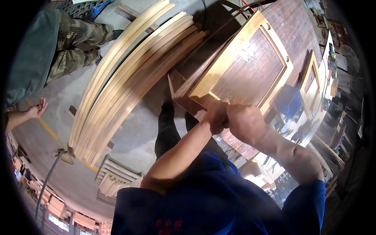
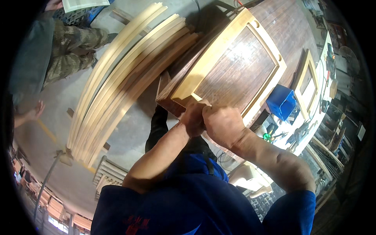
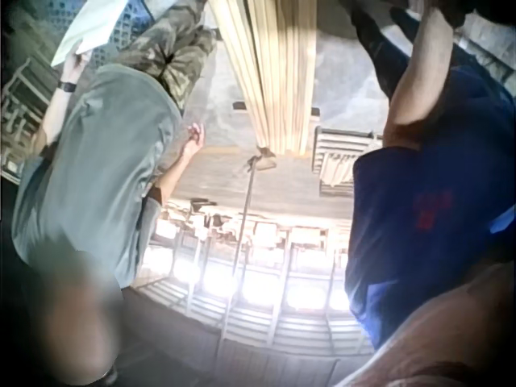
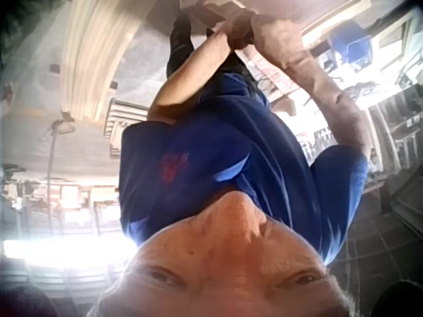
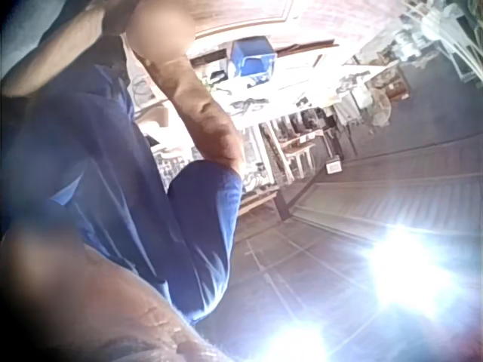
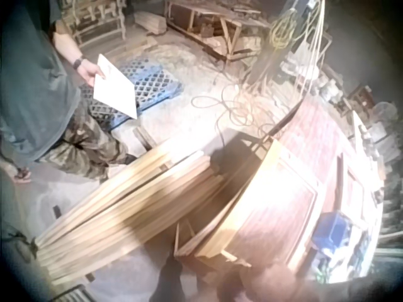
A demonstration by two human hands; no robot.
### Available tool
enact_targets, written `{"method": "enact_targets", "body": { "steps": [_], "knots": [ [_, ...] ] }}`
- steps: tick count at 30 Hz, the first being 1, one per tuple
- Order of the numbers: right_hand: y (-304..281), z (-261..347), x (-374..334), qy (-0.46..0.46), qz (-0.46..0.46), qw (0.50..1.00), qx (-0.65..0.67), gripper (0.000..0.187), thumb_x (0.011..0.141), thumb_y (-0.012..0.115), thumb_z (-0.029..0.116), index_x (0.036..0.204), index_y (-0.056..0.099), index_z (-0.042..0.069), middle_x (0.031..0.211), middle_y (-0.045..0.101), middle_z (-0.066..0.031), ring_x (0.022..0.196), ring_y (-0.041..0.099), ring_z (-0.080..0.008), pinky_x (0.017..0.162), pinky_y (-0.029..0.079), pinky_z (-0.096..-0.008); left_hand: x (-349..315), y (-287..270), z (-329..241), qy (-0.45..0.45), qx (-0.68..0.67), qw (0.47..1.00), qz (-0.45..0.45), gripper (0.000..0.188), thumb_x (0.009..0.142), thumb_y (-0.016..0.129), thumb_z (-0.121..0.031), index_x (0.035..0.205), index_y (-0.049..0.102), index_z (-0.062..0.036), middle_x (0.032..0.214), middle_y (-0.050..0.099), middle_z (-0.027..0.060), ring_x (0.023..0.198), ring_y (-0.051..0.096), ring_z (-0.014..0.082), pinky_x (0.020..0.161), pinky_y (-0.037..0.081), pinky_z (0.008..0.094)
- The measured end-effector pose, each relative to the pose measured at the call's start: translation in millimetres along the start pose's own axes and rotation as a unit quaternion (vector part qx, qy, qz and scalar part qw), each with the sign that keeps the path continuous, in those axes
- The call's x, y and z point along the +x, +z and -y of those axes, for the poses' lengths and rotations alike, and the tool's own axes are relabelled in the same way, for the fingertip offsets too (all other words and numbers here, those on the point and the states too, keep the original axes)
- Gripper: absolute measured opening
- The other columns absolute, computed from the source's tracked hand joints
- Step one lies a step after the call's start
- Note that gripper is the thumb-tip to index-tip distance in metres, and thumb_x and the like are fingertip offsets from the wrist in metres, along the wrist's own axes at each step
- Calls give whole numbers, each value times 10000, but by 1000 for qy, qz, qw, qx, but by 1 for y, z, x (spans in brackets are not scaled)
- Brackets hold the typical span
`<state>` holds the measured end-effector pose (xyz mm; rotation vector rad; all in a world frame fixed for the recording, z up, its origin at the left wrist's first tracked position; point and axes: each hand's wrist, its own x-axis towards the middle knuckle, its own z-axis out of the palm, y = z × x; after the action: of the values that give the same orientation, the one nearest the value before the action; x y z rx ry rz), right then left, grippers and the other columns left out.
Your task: The person assembles a wood frame by hand and with a hammer, positioning joints and driving a small metal piece into the wood.
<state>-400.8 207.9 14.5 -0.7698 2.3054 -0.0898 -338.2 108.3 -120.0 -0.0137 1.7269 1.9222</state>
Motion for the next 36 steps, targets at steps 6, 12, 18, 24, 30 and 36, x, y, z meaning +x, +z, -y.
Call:
{"method": "enact_targets", "body": {
  "steps": [6,12,18,24,30,36],
  "knots": [
    [-10,12,11,51,51,997,39,108,791,619,97,828,693,28,825,703,-170,780,704,-362,722,576,-436,0,-9,7,97,43,994,-6,73,724,720,-109,765,666,-83,781,657,121,810,662,334,699,510,405],
    [1,7,23,26,49,998,36,80,763,632,80,833,628,40,792,675,-168,723,679,-361,676,569,-434,4,-14,23,134,170,976,21,63,714,713,-110,757,672,-87,780,671,111,813,678,334,709,525,431],
    [6,-16,-2,13,-31,998,49,70,778,597,20,841,579,47,762,624,-138,666,659,-344,613,558,-406,5,9,10,-6,-151,988,-14,159,764,719,-111,865,631,-24,828,654,176,844,666,367,737,520,433],
    [13,-11,-25,30,-85,993,77,88,789,597,13,862,583,61,746,605,-120,648,658,-329,573,550,-401,-7,18,2,-54,-109,993,-11,181,796,693,-107,817,552,5,781,622,204,822,663,368,680,512,412],
    [12,-16,-20,-7,-94,992,79,75,788,595,15,844,583,64,741,605,-121,650,661,-318,570,549,-397,-6,14,-10,-111,-218,969,-38,188,831,697,-128,889,573,1,847,635,189,833,668,336,668,525,396],
    [4,-18,-31,50,-87,990,94,84,835,589,69,907,595,26,824,661,-140,759,682,-351,654,568,-413,-5,0,-44,-273,-517,810,-47,230,974,657,-268,983,612,-42,922,642,84,828,652,186,717,541,332]
  ]
}}
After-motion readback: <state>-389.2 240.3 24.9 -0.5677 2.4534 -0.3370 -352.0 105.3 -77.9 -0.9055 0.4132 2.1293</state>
